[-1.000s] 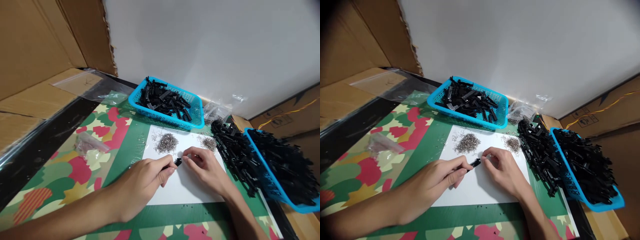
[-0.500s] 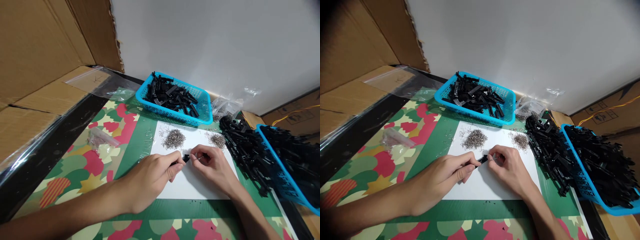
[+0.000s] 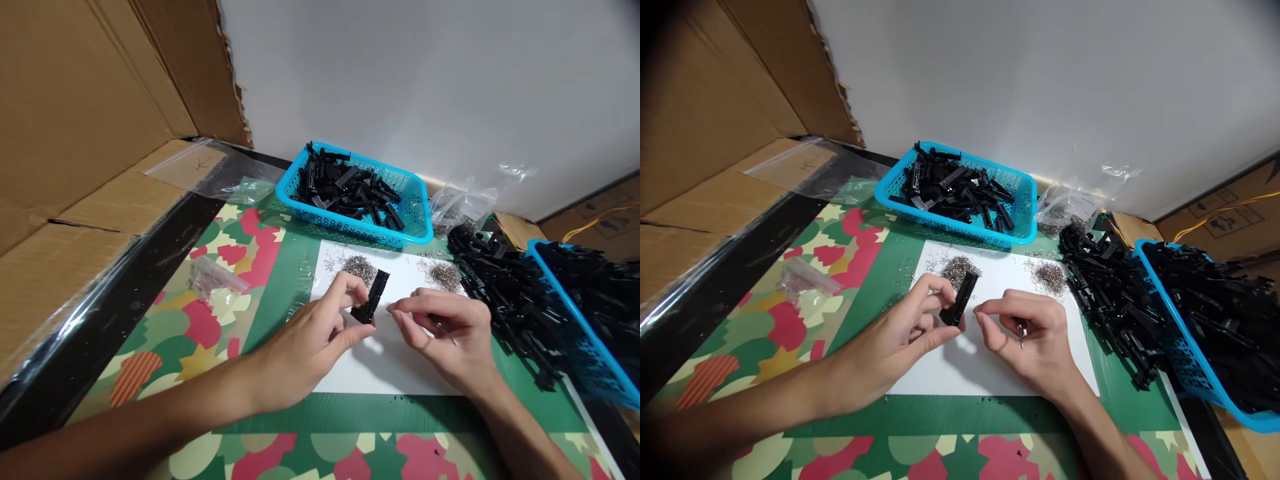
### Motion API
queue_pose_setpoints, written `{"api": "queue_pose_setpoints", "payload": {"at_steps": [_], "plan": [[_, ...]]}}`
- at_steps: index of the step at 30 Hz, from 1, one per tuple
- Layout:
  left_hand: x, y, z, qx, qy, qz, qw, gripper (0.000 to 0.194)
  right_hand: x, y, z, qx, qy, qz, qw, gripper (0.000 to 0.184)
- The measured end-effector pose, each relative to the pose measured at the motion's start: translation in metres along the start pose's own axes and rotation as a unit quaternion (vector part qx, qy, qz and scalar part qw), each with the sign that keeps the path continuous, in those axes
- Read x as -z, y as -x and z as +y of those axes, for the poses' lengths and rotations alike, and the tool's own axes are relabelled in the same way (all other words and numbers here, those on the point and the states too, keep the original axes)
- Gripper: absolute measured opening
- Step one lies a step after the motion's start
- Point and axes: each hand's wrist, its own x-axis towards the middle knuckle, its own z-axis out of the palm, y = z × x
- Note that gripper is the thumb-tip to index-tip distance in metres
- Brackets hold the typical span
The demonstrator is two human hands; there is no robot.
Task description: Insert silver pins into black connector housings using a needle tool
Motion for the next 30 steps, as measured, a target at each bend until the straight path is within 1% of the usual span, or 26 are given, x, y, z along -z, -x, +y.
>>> {"api": "queue_pose_setpoints", "payload": {"at_steps": [2,4,7,9,12,15,17,19,21,23,25,27,30], "plan": [[-0.001,0.000,0.001,0.009,0.040,0.003,0.999,0.025,-0.002,0.003,-0.002,0.039,0.009,0.006,0.999,0.011],[-0.002,0.000,0.002,0.025,0.080,0.004,0.996,0.035,-0.004,0.005,-0.004,0.058,0.003,0.011,0.998,0.016],[-0.004,-0.001,0.003,0.038,0.131,0.000,0.991,0.053,-0.006,0.008,-0.007,0.062,-0.017,0.012,0.998,0.019],[-0.004,-0.002,0.002,0.042,0.154,-0.004,0.987,0.058,-0.008,0.008,-0.008,0.060,-0.031,0.006,0.998,0.019],[-0.005,-0.004,0.001,0.043,0.163,-0.005,0.986,0.053,-0.010,0.008,-0.009,0.063,-0.039,-0.011,0.997,0.015],[-0.004,-0.004,0.002,0.034,0.145,-0.005,0.989,0.043,-0.009,0.006,-0.006,0.063,-0.008,-0.022,0.998,0.009],[-0.004,-0.003,0.001,0.026,0.138,-0.003,0.990,0.042,-0.005,0.003,-0.003,0.043,0.024,-0.046,0.998,0.008],[-0.003,-0.002,0.000,0.031,0.131,-0.001,0.991,0.042,0.001,-0.001,0.002,-0.005,0.051,-0.087,0.995,0.011],[-0.002,-0.001,-0.001,0.050,0.116,0.001,0.992,0.048,0.008,-0.004,0.006,-0.062,0.077,-0.125,0.987,0.015],[-0.001,0.000,-0.002,0.066,0.091,0.009,0.994,0.055,0.015,-0.007,0.011,-0.099,0.103,-0.146,0.979,0.017],[0.001,0.000,-0.002,0.064,0.072,0.011,0.995,0.056,0.019,-0.008,0.014,-0.114,0.123,-0.162,0.972,0.021],[0.002,-0.001,0.000,0.053,0.069,0.002,0.996,0.052,0.022,-0.009,0.015,-0.118,0.133,-0.175,0.968,0.026],[0.004,-0.002,0.003,0.046,0.079,-0.009,0.996,0.047,0.027,-0.010,0.015,-0.118,0.136,-0.193,0.965,0.025]]}}
